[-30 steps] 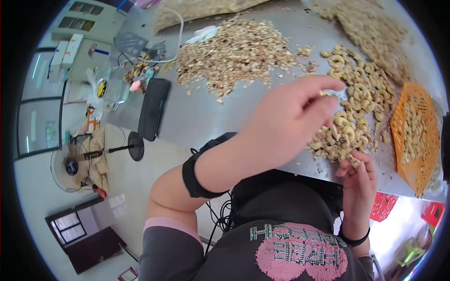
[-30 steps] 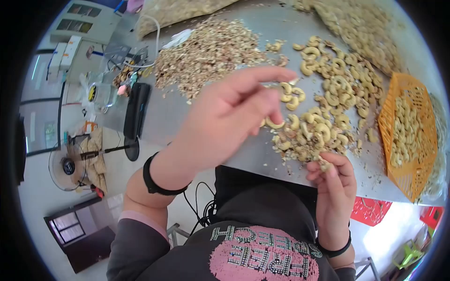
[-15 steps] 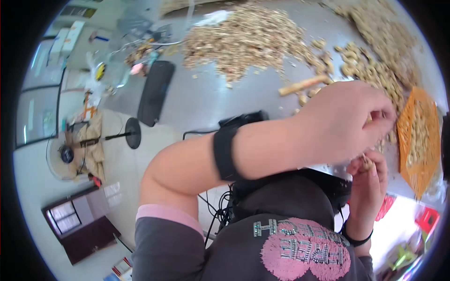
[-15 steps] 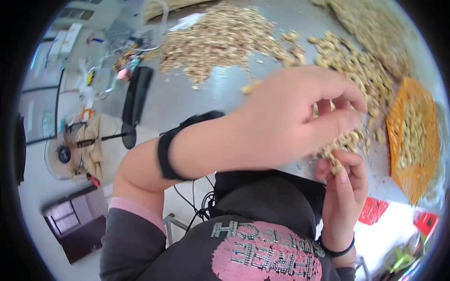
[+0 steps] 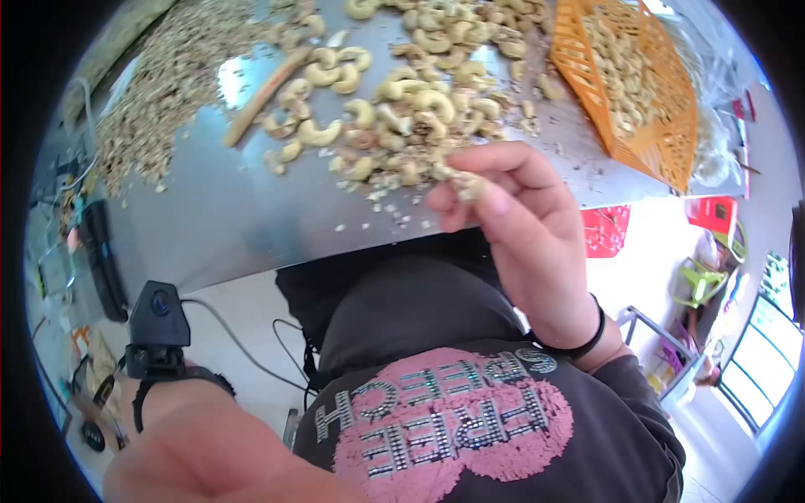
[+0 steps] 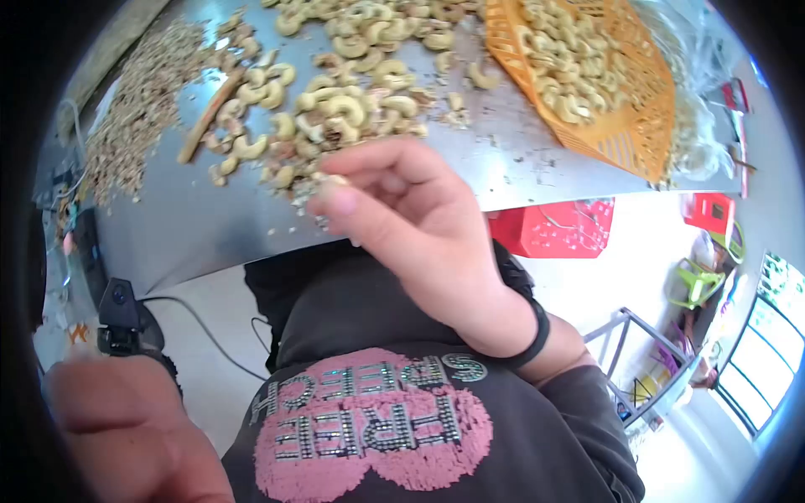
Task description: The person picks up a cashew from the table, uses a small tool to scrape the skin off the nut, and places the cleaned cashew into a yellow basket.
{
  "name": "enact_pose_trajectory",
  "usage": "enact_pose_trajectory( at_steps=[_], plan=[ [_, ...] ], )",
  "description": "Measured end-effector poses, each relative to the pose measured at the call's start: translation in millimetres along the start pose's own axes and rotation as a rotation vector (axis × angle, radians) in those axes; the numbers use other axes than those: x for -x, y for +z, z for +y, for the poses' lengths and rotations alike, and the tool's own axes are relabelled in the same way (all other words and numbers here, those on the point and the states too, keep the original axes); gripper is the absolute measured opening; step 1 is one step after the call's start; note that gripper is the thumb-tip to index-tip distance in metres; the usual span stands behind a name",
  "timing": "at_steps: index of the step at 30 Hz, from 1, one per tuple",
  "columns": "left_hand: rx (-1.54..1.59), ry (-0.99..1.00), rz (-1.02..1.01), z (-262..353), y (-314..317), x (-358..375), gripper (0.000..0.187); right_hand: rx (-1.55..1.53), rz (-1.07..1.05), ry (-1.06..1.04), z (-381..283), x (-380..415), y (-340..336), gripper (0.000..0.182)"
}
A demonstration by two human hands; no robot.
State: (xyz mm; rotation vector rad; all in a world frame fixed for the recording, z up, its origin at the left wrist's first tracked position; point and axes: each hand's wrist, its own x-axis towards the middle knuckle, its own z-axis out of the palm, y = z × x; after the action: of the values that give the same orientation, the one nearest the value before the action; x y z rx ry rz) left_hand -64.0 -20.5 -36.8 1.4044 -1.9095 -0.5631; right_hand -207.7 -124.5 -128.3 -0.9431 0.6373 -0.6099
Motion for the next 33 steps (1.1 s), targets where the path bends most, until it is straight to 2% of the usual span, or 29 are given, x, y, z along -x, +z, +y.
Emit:
enact_pose_trajectory(
  at_steps=[3, 8, 13, 15, 17, 18, 19, 20, 22, 23, 25, 29, 31, 33],
  plan=[
    [-0.054, -0.067, -0.034, 11, 3, 6, 0.016, -0.044, 0.011, 0.071, 1, -4, 5, 0.022],
    [-0.15, -0.174, -0.132, 24, -2, -6, 0.019, -0.009, -0.006, 0.01, -4, 1, -5, 0.02],
    [-0.398, -0.661, -0.274, 40, -24, -6, 0.023, -0.003, 0.072, 0.043, -5, 0, -4, 0.022],
    [-0.45, -0.846, -0.29, 22, -28, -10, 0.025, -0.059, -0.007, 0.035, -2, -1, -6, 0.022],
    [-0.153, -0.298, -0.032, -32, -3, -27, 0.031, -0.081, 0.06, 0.073, -4, 1, -11, 0.022],
    [-0.106, -0.165, 0.014, -57, -5, -26, 0.029, -0.076, 0.036, 0.079, -2, -1, -9, 0.022],
    [-0.17, -0.168, 0.038, -76, -8, -22, 0.027, -0.068, 0.009, 0.079, 1, -2, -11, 0.022],
    [-0.167, -0.329, 0.029, -87, -12, -21, 0.03, -0.075, -0.004, 0.044, 1, -5, -9, 0.022],
    [-0.235, -0.415, 0.122, -113, -8, -22, 0.031, -0.096, -0.011, 0.101, 0, -6, -6, 0.021],
    [-0.255, -0.393, 0.135, -128, -6, -23, 0.031, -0.096, -0.023, 0.071, -1, -7, -6, 0.021],
    [-0.58, -0.235, 0.098, -149, -6, -23, 0.031, -0.118, -0.043, 0.095, -1, -7, -4, 0.021],
    [-0.498, -0.333, 0.091, -152, -2, -38, 0.03, -0.097, -0.06, 0.127, -1, -8, -1, 0.021],
    [-0.461, -0.387, 0.009, -150, 0, -43, 0.031, -0.134, -0.052, 0.163, -3, -9, 0, 0.021],
    [-0.422, -0.412, 0.017, -153, 1, -44, 0.031, -0.232, -0.083, 0.155, -5, -10, -1, 0.022]
  ],
)
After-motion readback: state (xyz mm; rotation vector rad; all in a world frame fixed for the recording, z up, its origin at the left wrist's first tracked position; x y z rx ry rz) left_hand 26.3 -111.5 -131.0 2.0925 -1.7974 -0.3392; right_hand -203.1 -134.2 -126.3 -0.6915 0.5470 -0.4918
